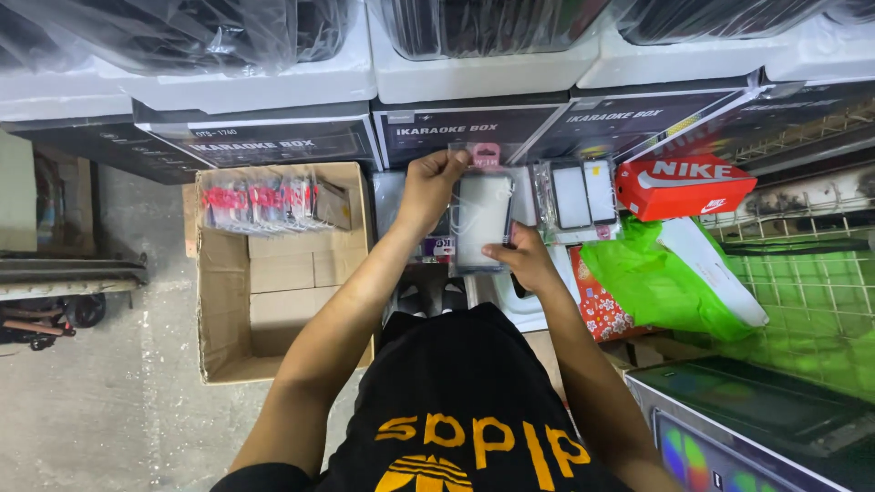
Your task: Sorting and checking various mobile phone cases into a cardboard box.
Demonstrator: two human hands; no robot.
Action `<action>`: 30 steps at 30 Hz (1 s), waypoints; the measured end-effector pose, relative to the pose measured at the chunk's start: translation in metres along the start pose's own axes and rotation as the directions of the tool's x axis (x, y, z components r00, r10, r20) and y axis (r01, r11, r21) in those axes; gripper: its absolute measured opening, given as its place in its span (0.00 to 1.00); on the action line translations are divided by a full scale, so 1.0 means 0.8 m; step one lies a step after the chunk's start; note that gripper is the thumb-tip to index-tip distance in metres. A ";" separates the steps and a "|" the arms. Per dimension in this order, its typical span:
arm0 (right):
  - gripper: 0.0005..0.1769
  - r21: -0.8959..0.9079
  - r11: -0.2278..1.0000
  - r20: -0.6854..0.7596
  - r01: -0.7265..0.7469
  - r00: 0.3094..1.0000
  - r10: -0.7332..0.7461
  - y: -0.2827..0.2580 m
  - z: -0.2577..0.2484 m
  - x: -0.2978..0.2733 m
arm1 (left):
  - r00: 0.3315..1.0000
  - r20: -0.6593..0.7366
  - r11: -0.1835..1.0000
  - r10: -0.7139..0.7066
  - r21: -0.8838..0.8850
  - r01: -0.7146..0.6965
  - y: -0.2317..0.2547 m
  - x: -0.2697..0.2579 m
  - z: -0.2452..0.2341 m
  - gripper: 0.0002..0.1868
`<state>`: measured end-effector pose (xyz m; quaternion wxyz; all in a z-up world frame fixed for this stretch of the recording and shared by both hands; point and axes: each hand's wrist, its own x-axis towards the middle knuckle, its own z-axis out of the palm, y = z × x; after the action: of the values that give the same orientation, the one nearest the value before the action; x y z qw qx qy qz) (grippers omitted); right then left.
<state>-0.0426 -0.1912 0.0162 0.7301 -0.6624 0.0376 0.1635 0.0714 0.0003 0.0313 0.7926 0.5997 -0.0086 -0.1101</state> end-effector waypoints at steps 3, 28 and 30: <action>0.20 0.080 0.997 0.030 0.005 1.000 -0.008 0.018 -0.010 0.004 | 1.000 0.002 0.993 -0.011 -0.116 0.011 -0.002 -0.003 -0.002 0.15; 0.34 -0.779 0.468 0.066 0.418 0.796 -0.602 -0.054 0.053 -0.017 | 0.980 0.116 0.983 -0.165 -0.060 0.172 -0.055 -0.084 -0.005 0.17; 0.27 -0.801 0.451 -0.033 0.392 0.724 -0.689 -0.054 0.039 -0.013 | 0.970 0.198 0.988 -0.138 -0.044 0.149 -0.033 -0.082 -0.011 0.19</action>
<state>-0.0453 -0.1657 0.0639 0.3819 -0.8933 -0.1194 -0.2047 0.0041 0.0142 0.0117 0.7951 0.5616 -0.0394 -0.2254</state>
